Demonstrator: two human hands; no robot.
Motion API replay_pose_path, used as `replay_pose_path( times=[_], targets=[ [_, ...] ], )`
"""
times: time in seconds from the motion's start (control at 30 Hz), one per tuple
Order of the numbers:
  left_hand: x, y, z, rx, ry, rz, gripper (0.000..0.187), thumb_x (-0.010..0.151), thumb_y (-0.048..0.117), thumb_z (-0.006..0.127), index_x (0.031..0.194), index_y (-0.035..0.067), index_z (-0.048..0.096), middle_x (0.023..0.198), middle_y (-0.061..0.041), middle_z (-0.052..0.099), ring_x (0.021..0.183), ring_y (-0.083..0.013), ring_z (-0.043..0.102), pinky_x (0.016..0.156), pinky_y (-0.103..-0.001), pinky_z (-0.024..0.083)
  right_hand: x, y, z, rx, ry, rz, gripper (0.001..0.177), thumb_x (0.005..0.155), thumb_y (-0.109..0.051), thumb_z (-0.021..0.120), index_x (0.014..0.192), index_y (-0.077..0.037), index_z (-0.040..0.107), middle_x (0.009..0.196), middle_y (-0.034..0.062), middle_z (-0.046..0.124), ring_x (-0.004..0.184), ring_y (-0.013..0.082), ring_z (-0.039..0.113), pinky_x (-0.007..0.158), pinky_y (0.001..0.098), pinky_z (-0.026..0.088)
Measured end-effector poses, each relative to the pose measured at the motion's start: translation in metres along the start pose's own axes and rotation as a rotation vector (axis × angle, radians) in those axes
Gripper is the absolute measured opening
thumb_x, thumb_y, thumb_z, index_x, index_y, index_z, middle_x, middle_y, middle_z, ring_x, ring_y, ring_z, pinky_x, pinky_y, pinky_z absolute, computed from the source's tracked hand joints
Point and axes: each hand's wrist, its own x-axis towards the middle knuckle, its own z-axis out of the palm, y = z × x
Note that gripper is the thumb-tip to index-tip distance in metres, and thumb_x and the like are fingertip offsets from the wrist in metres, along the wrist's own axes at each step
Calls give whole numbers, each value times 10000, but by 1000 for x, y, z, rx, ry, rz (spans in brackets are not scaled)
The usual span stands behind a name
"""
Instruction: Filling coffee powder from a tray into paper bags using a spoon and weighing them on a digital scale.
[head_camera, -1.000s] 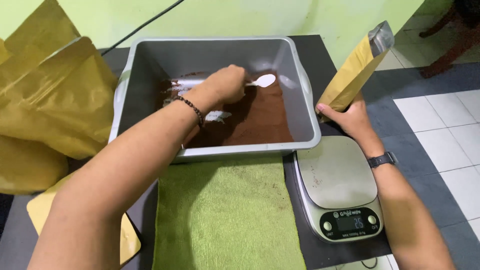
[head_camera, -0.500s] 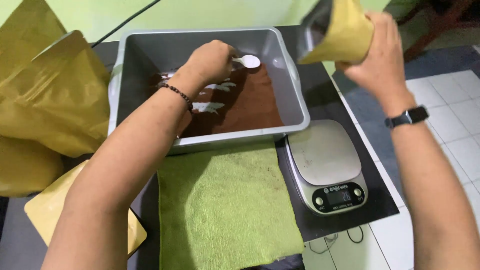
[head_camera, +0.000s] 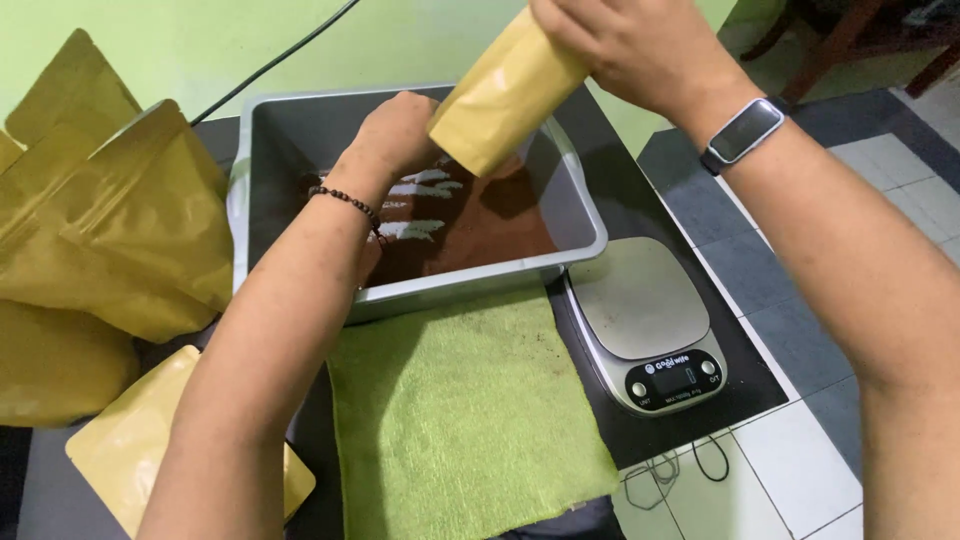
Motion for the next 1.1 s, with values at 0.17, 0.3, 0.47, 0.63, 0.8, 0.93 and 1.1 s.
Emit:
replay_pose_path(
  times=[0.17,0.3,0.47,0.63,0.8,0.93,1.1],
  targets=[
    [6,-4,2,35,88,96,481,867,45,484,1253,176,740,1088,-115,756,841,-318,710,659,-486,607,24,-8,-2,-220,59,-242,483,1077,-184,590,1524,-196,408,1510,-5,450,1425,183,411,1142,364,349],
    [12,-6,5,81,127,171,529,822,9,452,1204,186,772,965,-170,756,775,-400,692,608,-536,589,30,-15,-1,-264,126,-334,479,1101,-73,579,1534,-164,395,1511,47,415,1446,249,354,1269,503,254],
    [15,-9,6,76,171,161,438,855,28,474,1137,159,782,973,-131,760,778,-365,698,609,-515,592,17,-37,13,-206,66,-244,465,1094,-156,557,1533,-190,405,1533,23,434,1482,247,354,1296,513,211],
    [16,-12,9,50,194,120,423,886,54,492,1185,154,774,1018,-125,766,800,-352,712,646,-511,599,-3,-72,21,3,31,-47,406,1101,-228,515,1502,-167,494,1471,27,536,1451,237,469,1289,510,273],
    [-4,8,3,-143,-146,185,139,911,46,574,883,65,709,915,-54,730,756,-166,595,669,-358,528,-17,-77,20,40,-20,-20,437,1115,-202,487,1551,-167,475,1510,16,541,1475,240,456,1291,499,286],
    [-25,25,-11,10,-380,-26,127,882,18,470,758,37,493,782,-101,601,583,-255,500,507,-397,406,-28,-78,27,79,-25,-7,422,1148,-236,507,1561,-159,480,1541,36,536,1497,246,450,1287,482,301],
    [3,-2,4,-43,-191,128,202,951,-28,464,817,20,606,846,-101,684,679,-224,583,607,-364,522,-30,-71,16,568,-71,266,807,802,-98,851,1507,40,484,1422,241,575,1344,388,537,1164,542,379]
  ],
)
